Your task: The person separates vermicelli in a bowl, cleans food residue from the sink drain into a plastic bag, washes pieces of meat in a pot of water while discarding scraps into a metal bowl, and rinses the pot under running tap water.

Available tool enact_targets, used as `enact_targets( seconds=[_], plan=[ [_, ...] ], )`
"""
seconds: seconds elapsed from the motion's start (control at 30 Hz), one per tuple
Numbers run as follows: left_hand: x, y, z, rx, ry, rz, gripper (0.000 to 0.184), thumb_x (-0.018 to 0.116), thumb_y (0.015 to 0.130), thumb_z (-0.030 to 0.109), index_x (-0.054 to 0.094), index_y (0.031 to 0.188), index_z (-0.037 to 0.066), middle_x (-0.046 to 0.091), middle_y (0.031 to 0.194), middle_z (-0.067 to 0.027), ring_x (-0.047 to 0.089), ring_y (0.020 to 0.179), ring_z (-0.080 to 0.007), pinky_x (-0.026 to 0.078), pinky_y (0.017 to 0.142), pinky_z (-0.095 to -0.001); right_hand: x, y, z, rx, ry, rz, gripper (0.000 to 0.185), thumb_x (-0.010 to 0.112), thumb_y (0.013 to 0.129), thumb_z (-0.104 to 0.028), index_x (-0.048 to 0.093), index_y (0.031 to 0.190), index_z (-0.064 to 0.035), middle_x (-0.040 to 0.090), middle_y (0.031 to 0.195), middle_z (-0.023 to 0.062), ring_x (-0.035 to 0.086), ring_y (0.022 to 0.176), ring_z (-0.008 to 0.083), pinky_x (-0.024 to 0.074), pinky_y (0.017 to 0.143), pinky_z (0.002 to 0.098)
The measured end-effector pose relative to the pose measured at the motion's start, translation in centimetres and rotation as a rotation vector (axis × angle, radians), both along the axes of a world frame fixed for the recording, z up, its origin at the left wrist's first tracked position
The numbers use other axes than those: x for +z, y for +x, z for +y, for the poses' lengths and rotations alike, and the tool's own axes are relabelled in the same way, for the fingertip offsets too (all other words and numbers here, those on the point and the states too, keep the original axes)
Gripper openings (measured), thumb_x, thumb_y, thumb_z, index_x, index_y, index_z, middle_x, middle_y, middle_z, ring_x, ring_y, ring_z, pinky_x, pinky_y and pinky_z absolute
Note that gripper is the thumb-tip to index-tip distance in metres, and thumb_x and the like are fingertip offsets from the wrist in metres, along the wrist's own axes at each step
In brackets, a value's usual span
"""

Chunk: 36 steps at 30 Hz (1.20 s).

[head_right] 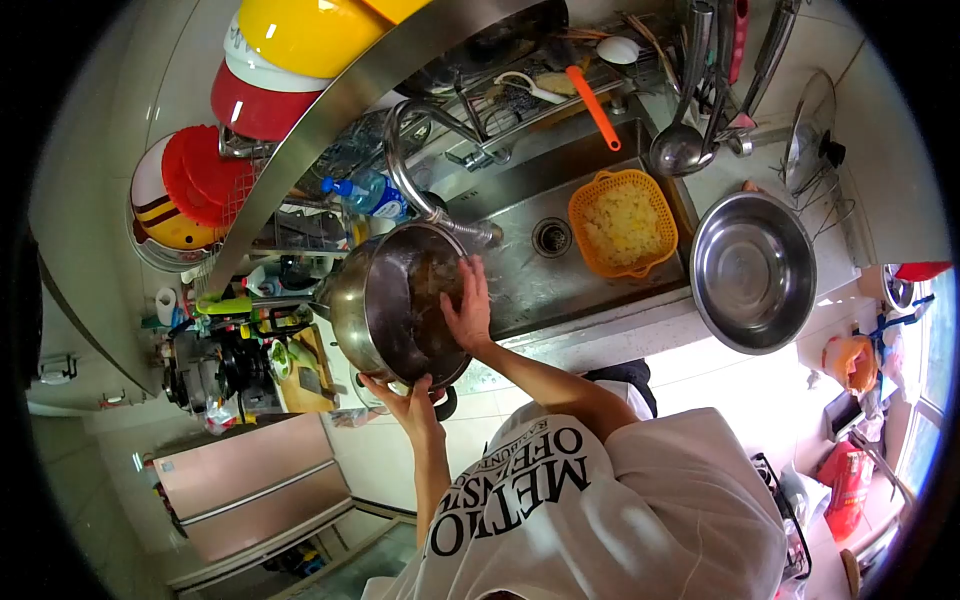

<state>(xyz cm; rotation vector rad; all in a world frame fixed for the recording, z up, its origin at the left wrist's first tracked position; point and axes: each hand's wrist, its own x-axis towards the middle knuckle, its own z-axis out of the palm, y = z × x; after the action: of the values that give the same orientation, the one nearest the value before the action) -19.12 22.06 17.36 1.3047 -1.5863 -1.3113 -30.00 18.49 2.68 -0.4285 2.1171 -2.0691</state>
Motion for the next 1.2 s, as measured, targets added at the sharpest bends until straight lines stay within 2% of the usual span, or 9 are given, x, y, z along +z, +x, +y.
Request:
enact_targets(
  seconds=[0.17, 0.47, 0.57, 0.77, 0.87, 0.97, 1.2],
  plan=[
    [0.5, -0.4, 0.2, 0.013, -0.035, -0.01, 0.107, 0.06, 0.071, -0.008, -0.005, 0.151, 0.017, 0.017, 0.153, -0.0126, 0.057, 0.095, -0.0232, 0.05, 0.05, -0.0246, 0.4, -0.3, -0.4, 0.012, -0.011, 0.006, 0.063, 0.063, 0.084, -0.012, 0.035, 0.138, -0.0015, 0.024, 0.148, 0.0223, 0.028, 0.136, 0.0398, 0.0265, 0.112, 0.0427],
    [0.4, -0.3, 0.1, -0.019, -0.097, -0.037, 0.106, 0.06, 0.072, -0.01, -0.004, 0.152, 0.021, 0.004, 0.156, -0.0161, 0.059, 0.094, -0.0244, 0.05, 0.051, -0.0245, 0.8, -0.1, -0.7, 0.019, -0.017, 0.0, 0.063, 0.062, 0.084, -0.011, 0.032, 0.139, -0.0022, 0.023, 0.147, 0.024, 0.026, 0.136, 0.0423, 0.0254, 0.112, 0.0441],
    [0.8, -0.4, 0.3, -0.044, -0.063, 0.003, 0.108, 0.059, 0.071, -0.013, -0.007, 0.151, 0.016, 0.0, 0.156, -0.017, 0.042, 0.123, -0.0294, 0.056, 0.057, -0.0247, 0.8, 0.1, -0.8, 0.025, -0.017, -0.025, 0.064, 0.062, 0.084, -0.011, 0.031, 0.14, -0.0029, 0.022, 0.147, 0.0256, 0.024, 0.136, 0.0435, 0.0244, 0.112, 0.0449],
    [1.1, -0.7, 0.6, -0.054, -0.124, -0.029, 0.108, 0.059, 0.071, -0.013, -0.006, 0.151, 0.016, -0.001, 0.156, -0.0164, 0.035, 0.129, -0.0299, 0.055, 0.059, -0.0237, 0.5, 0.5, -1.5, 0.019, -0.012, -0.012, 0.066, 0.062, 0.084, -0.013, 0.029, 0.141, -0.0033, 0.021, 0.147, 0.0264, 0.026, 0.134, 0.0455, 0.0264, 0.111, 0.0474],
    [1.8, -1.1, 1.0, -0.033, -0.117, -0.056, 0.108, 0.059, 0.071, -0.013, -0.006, 0.151, 0.015, -0.001, 0.156, -0.0161, 0.033, 0.131, -0.0305, 0.055, 0.059, -0.0239, 0.6, 0.6, -1.7, 0.011, -0.032, -0.014, 0.066, 0.062, 0.084, -0.012, 0.029, 0.14, -0.0037, 0.021, 0.147, 0.0267, 0.026, 0.134, 0.0458, 0.0266, 0.11, 0.0472],
    [0.9, -0.4, 0.4, -0.032, -0.152, -0.078, 0.108, 0.058, 0.071, -0.013, -0.006, 0.151, 0.016, -0.001, 0.156, -0.0158, 0.036, 0.128, -0.0307, 0.055, 0.058, -0.024, 0.9, 0.5, -1.7, 0.037, -0.032, -0.041, 0.067, 0.063, 0.083, -0.012, 0.029, 0.14, -0.0038, 0.02, 0.147, 0.0272, 0.026, 0.134, 0.046, 0.0269, 0.11, 0.047],
    [2.2, -1.1, 1.3, -0.036, -0.147, -0.086, 0.107, 0.058, 0.071, -0.011, -0.007, 0.151, 0.017, -0.001, 0.155, -0.0179, 0.043, 0.12, -0.0312, 0.054, 0.056, -0.0244, 1.1, 0.9, -2.1, 0.017, -0.04, -0.044, 0.068, 0.064, 0.082, -0.012, 0.029, 0.141, -0.0042, 0.02, 0.147, 0.0279, 0.026, 0.134, 0.0461, 0.0257, 0.111, 0.0466]
  ],
)
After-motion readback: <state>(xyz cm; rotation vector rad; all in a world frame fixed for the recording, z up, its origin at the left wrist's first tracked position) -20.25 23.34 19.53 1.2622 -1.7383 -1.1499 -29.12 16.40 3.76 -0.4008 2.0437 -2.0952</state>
